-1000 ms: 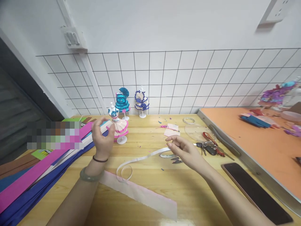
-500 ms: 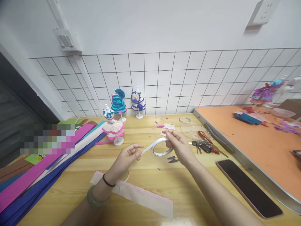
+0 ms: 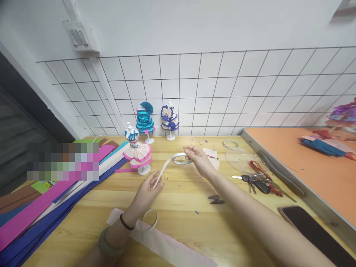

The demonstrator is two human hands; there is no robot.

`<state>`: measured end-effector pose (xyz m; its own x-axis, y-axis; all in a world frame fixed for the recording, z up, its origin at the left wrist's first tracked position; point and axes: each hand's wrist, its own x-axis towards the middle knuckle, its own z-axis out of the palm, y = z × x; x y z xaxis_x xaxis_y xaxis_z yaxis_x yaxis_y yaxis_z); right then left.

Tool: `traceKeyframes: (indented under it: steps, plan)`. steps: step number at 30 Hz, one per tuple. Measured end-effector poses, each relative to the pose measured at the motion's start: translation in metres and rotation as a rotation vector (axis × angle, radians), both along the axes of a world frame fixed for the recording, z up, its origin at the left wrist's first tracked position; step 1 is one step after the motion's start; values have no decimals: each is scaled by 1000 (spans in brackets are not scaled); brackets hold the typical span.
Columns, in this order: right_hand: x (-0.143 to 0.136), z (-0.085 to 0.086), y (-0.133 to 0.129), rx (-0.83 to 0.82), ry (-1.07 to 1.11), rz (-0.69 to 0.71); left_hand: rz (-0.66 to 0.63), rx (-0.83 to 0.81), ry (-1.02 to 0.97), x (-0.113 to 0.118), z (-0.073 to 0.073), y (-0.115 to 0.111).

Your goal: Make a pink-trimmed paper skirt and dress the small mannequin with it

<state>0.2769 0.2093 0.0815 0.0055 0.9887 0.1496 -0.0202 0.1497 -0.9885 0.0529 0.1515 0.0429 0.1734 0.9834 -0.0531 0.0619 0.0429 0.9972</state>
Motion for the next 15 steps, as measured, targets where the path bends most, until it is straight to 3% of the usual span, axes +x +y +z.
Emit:
traceKeyframes:
  steps: [3,9,15]
  plan:
    - [3,0,26,38,-182,57,94,79,108,-10,-1,1]
    - [2,4,60,181,-574,265,120,-7,231,-21,-2,3]
    - [-3,-20,76,385,-897,444,188,191,401,-25,-2,6]
